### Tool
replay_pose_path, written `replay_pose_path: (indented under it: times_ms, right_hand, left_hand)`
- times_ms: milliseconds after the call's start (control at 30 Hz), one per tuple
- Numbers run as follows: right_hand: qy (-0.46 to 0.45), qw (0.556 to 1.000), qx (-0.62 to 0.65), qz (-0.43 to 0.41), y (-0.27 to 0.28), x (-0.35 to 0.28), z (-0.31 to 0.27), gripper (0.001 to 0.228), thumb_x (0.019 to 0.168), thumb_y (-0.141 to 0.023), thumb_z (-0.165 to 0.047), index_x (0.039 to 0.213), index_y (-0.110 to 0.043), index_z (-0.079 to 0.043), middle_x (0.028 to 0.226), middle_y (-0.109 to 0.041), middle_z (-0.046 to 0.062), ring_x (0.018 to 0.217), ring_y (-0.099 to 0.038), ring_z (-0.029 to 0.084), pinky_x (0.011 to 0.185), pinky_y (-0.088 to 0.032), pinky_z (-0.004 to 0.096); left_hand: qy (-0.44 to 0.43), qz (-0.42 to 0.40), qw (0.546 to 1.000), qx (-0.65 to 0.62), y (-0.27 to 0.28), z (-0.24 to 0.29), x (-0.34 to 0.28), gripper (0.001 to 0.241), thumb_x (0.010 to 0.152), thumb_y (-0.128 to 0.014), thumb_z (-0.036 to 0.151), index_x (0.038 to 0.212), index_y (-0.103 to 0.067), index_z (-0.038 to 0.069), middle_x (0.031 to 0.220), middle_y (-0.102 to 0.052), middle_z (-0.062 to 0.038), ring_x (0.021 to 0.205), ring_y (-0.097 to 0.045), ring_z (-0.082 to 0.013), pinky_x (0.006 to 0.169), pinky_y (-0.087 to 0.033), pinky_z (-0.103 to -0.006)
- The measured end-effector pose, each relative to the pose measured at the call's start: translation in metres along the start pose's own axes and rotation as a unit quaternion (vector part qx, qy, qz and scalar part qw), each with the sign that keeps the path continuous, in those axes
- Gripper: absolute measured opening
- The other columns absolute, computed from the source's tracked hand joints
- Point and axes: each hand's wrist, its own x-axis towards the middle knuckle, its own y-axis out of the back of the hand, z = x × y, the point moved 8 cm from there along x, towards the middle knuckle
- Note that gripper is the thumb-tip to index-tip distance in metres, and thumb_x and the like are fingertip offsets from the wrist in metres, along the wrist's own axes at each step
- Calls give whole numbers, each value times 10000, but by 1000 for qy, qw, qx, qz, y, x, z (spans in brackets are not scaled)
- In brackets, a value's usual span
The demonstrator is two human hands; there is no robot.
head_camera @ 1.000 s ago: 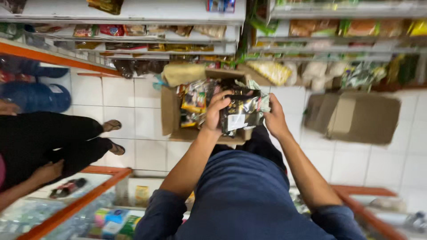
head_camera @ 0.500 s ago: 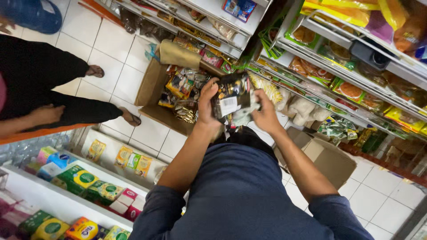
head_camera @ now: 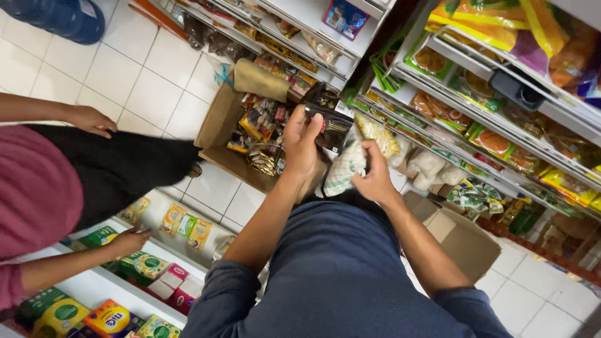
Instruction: The person uses a handheld scanner to scan barcodes on coffee packets inside a box and then places a packet onto a store shelf.
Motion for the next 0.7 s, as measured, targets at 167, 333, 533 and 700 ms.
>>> replay_pose_path:
  times_ms: [167, 333, 533, 700]
  right_hand:
    - [61, 997, -12, 45, 18, 11, -24, 482, 864, -648, -66, 1322, -499, -52, 1092, -523, 21, 1031, -510, 115, 968, -449, 249]
    - [110, 989, -88, -40, -26, 45, -54, 737, 811, -777, -108, 1420, -380, 13, 1314, -563, 135, 1238, -572, 218, 1088, -453, 356]
    - [-54, 965, -216, -138, -38, 67, -18, 660, 776, -804, -104, 1359, -506, -25, 1133, -697, 149, 960, -687, 260, 856, -570, 403]
    - [-40, 954, -251, -161, -19, 80, -11, 552, 783, -775, -97, 1299, -588, -41, 1086, -722, 113, 931, -704, 206, 869, -550, 359]
  left_hand:
    - [-49, 76, 988, 124, 23, 24, 4, 105, 1014, -720, 93, 1058, -699, 0, 981, -664, 20, 903, -583, -62, 830, -485, -235]
    - [-40, 141, 983, 112, 37, 28, 3, 147, 971, -738, 85, 1081, -721, -10, 984, -700, 14, 895, -608, -58, 823, -505, -233]
    - [-76, 186, 975, 90, 58, 42, 8, 124, 969, -762, 66, 1045, -735, -28, 961, -700, -9, 856, -620, -78, 770, -520, -254]
    - [-74, 217, 973, 34, 84, 48, 11, 117, 977, -736, 119, 1004, -711, 8, 934, -708, -3, 825, -617, -64, 757, -516, -238]
